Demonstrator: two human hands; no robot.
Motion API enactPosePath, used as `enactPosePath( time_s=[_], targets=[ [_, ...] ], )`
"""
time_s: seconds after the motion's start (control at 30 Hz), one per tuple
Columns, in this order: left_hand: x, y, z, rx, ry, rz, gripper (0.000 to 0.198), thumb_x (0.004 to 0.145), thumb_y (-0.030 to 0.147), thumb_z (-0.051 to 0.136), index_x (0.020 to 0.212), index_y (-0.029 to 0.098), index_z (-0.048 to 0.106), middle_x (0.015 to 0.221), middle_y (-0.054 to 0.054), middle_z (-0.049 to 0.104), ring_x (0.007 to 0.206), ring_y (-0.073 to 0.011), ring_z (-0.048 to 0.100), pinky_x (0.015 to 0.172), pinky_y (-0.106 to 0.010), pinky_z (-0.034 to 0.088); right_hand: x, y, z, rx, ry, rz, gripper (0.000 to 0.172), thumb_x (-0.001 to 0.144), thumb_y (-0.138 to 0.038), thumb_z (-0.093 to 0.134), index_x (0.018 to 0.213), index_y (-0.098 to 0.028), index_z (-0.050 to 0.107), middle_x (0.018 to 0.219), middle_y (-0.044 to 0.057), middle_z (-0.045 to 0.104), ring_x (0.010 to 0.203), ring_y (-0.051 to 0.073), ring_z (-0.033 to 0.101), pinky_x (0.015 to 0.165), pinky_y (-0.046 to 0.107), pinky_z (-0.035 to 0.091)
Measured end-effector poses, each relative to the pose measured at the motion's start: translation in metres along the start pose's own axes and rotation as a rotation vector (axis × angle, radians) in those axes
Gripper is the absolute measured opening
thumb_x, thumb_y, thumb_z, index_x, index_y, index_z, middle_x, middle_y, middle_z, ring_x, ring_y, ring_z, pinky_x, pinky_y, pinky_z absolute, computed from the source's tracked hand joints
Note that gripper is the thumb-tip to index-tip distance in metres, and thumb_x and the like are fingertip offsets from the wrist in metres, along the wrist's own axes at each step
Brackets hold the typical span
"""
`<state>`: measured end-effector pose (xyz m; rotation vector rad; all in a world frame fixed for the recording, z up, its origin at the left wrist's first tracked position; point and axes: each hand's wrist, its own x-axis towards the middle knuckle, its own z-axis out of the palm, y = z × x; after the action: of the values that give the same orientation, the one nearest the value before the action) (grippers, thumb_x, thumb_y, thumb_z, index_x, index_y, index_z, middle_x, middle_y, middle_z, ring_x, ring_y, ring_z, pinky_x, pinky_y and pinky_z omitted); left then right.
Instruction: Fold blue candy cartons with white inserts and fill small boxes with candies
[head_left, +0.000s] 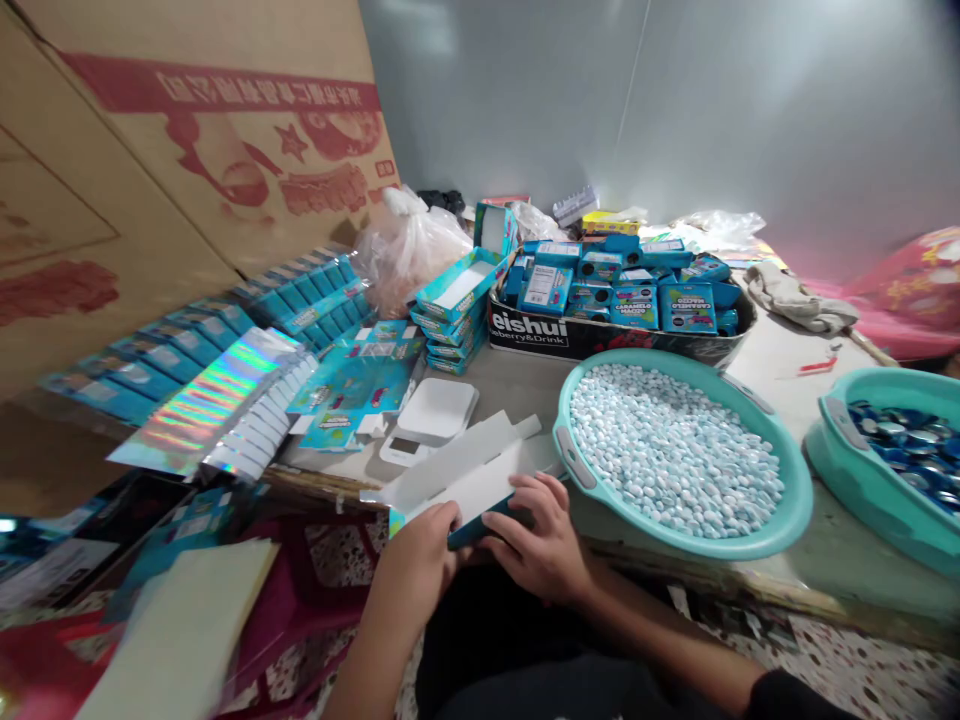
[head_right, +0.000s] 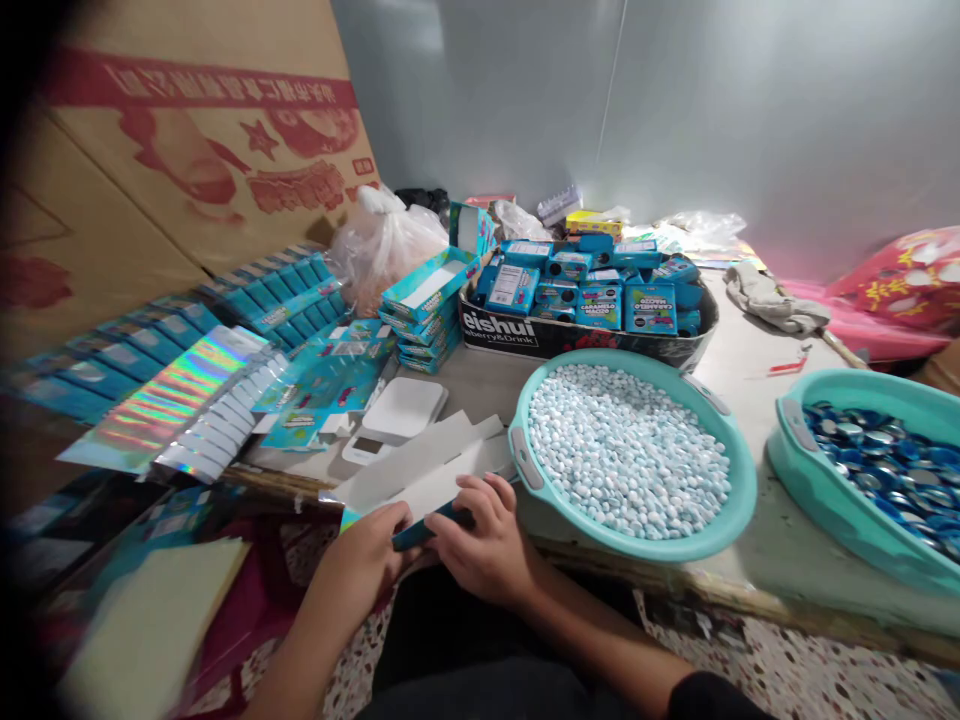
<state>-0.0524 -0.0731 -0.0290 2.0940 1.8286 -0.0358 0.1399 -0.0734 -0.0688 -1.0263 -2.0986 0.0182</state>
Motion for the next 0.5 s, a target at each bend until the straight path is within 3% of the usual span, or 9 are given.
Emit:
enactPosePath(
  time_s=[0.07,0.13,0.2,0.3,0.4,0.5],
  targets=[
    [-0.011,0.001,-0.014,-0.125,0.057,-0.044,0.015,0.087,0.037,0.063,0.09,0.023,0.059,0.094,-0.002,0.069,0.088,-0.0216,0.065,0.071,-0.029,0.04,0.003,-0.005,-0.009,0.071,0.227,-0.03,0.051,0.085,-0.022,0.072,0.131,-0.034,0.051,0.133,0.009,0.046,0.136,0.032,0.043,0.113,0.057,0.035],
    [-0.02,0.004,-0.029,-0.207,0.13,-0.055,0.019,0.087,0.041,0.063,0.095,0.024,0.061,0.098,-0.002,0.07,0.094,-0.0221,0.064,0.076,-0.029,0.041,0.011,-0.008,-0.017,0.135,0.265,0.078,0.076,0.082,-0.019,0.073,0.146,-0.032,0.034,0.151,0.014,0.028,0.146,0.036,0.029,0.114,0.063,0.033],
    [-0.026,0.007,-0.039,-0.283,0.172,-0.089,0.021,0.087,0.044,0.061,0.097,0.026,0.063,0.101,-0.001,0.07,0.095,-0.0221,0.064,0.079,-0.029,0.041,0.019,-0.009,-0.022,0.192,0.224,0.198,0.087,0.083,-0.019,0.072,0.153,-0.028,0.021,0.158,0.018,0.018,0.15,0.038,0.021,0.114,0.065,0.033],
    [-0.03,0.005,-0.049,-0.402,0.156,-0.171,0.027,0.087,0.05,0.057,0.096,0.026,0.065,0.1,-0.001,0.072,0.093,-0.0222,0.065,0.079,-0.029,0.043,0.024,-0.011,-0.023,0.287,0.181,0.227,0.087,0.086,-0.019,0.068,0.155,-0.027,0.016,0.159,0.018,0.023,0.15,0.035,0.024,0.115,0.064,0.034],
    [-0.037,-0.014,-0.056,-0.527,0.147,-0.241,0.04,0.084,0.061,0.055,0.093,0.024,0.067,0.093,-0.002,0.073,0.087,-0.0239,0.066,0.077,-0.03,0.047,0.018,-0.011,-0.02,0.394,0.161,0.261,0.081,0.088,-0.019,0.065,0.155,-0.028,0.019,0.158,0.016,0.03,0.148,0.032,0.029,0.113,0.057,0.042],
    [-0.048,-0.048,-0.063,-0.654,0.325,-0.375,0.057,0.082,0.073,0.05,0.095,0.02,0.066,0.09,-0.006,0.074,0.085,-0.0259,0.068,0.072,-0.032,0.051,0.008,-0.006,-0.024,0.403,0.144,0.291,0.073,0.089,-0.019,0.062,0.152,-0.03,0.027,0.157,0.015,0.032,0.147,0.031,0.032,0.111,0.056,0.044]
  ],
)
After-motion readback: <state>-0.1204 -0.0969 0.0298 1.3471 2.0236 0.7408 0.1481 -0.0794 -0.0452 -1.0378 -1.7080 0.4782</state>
